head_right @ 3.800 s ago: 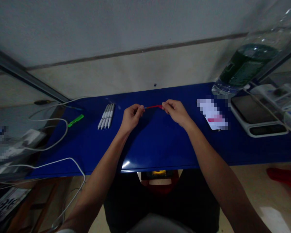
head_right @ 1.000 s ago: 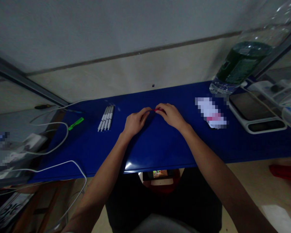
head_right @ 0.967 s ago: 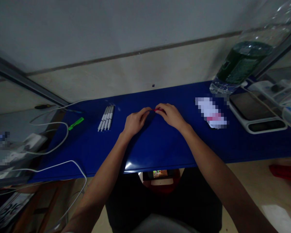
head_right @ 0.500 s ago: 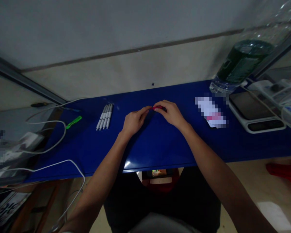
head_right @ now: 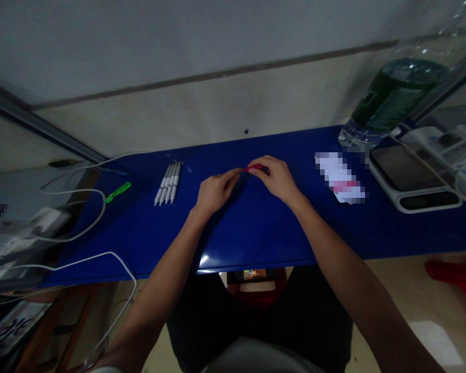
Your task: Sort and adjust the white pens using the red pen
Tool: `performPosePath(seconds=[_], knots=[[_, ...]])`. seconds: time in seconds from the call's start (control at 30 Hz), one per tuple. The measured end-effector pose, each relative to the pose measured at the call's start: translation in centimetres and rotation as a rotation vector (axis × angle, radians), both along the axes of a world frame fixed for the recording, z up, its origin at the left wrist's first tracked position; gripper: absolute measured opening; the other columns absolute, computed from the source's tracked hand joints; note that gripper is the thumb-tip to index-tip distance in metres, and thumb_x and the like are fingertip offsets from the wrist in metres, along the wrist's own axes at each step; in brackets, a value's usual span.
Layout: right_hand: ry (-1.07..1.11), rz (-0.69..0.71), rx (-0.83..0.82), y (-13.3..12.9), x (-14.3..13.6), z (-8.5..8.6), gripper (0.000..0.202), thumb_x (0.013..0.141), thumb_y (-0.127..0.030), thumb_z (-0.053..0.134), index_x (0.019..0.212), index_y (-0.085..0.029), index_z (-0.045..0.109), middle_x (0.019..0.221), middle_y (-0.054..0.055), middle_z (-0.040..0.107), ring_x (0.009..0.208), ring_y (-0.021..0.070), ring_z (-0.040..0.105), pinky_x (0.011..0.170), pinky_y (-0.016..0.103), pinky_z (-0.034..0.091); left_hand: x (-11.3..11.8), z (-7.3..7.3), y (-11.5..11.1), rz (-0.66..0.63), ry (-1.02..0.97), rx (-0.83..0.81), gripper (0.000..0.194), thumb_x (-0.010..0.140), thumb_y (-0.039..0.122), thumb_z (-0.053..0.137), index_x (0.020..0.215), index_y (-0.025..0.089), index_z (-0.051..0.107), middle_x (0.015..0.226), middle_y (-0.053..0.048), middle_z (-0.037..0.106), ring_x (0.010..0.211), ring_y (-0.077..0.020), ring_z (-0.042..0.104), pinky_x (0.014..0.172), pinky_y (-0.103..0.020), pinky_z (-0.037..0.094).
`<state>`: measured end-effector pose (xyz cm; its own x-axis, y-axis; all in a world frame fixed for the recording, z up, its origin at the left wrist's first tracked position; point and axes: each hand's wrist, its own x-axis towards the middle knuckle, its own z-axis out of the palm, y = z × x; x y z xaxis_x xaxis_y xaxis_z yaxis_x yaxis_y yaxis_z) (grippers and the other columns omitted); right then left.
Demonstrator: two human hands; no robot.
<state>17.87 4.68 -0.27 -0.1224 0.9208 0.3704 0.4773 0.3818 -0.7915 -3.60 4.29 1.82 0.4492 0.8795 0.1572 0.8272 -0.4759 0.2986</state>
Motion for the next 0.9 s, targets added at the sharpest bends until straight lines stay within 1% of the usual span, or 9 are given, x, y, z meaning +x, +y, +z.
performPosePath(seconds=[0.3, 0.53, 0.7, 0.8, 0.9], knots=[[0.025, 0.040, 0.004, -0.09, 0.06, 0.26, 0.023, 0.091, -0.042, 0.065, 0.102, -0.024, 0.075, 0.100, 0.006, 0.072, 0.089, 0.0222, 0.066, 0.074, 0.036, 0.051, 0.08, 0.11, -0.11, -0.028, 0.024, -0.001, 0.043, 0.105, 0.046, 0.034, 0.136, 0.030, 0.059, 0.111, -0.007, 0.074, 0.092, -0.0225, 0.071, 0.077, -0.031, 0.051], [0.066, 0.057, -0.043, -0.11, -0.04, 0.40, 0.023, 0.090, -0.042, 0.065, 0.101, -0.024, 0.075, 0.102, 0.007, 0.072, 0.093, 0.0230, 0.066, 0.075, 0.035, 0.051, 0.09, 0.40, -0.19, -0.021, 0.056, 0.012, 0.043, 0.105, 0.046, 0.033, 0.137, 0.032, 0.058, 0.110, -0.007, 0.074, 0.090, -0.0221, 0.071, 0.074, -0.030, 0.049], [0.061, 0.076, -0.037, -0.25, -0.22, 0.49, 0.021, 0.090, -0.041, 0.066, 0.100, -0.025, 0.075, 0.100, 0.006, 0.072, 0.093, 0.0230, 0.067, 0.077, 0.036, 0.052, 0.09, 0.44, -0.23, -0.036, 0.050, 0.011, 0.043, 0.105, 0.046, 0.032, 0.137, 0.032, 0.058, 0.110, -0.007, 0.073, 0.091, -0.0219, 0.070, 0.075, -0.029, 0.049], [0.078, 0.088, -0.059, -0.22, -0.25, 0.44, 0.022, 0.089, -0.042, 0.067, 0.099, -0.025, 0.076, 0.100, 0.006, 0.073, 0.094, 0.0233, 0.067, 0.079, 0.037, 0.052, 0.09, 0.42, -0.27, -0.065, 0.031, 0.005, 0.043, 0.105, 0.046, 0.032, 0.133, 0.030, 0.060, 0.111, -0.007, 0.073, 0.092, -0.0215, 0.070, 0.075, -0.029, 0.048], [0.124, 0.114, -0.128, -0.20, -0.33, 0.39, 0.023, 0.086, -0.044, 0.069, 0.096, -0.024, 0.076, 0.098, 0.005, 0.074, 0.091, 0.0229, 0.068, 0.081, 0.038, 0.053, 0.19, 0.36, -0.27, -0.110, 0.043, 0.006, 0.045, 0.104, 0.052, 0.034, 0.122, 0.025, 0.065, 0.105, -0.008, 0.073, 0.089, -0.0210, 0.069, 0.072, -0.028, 0.047]])
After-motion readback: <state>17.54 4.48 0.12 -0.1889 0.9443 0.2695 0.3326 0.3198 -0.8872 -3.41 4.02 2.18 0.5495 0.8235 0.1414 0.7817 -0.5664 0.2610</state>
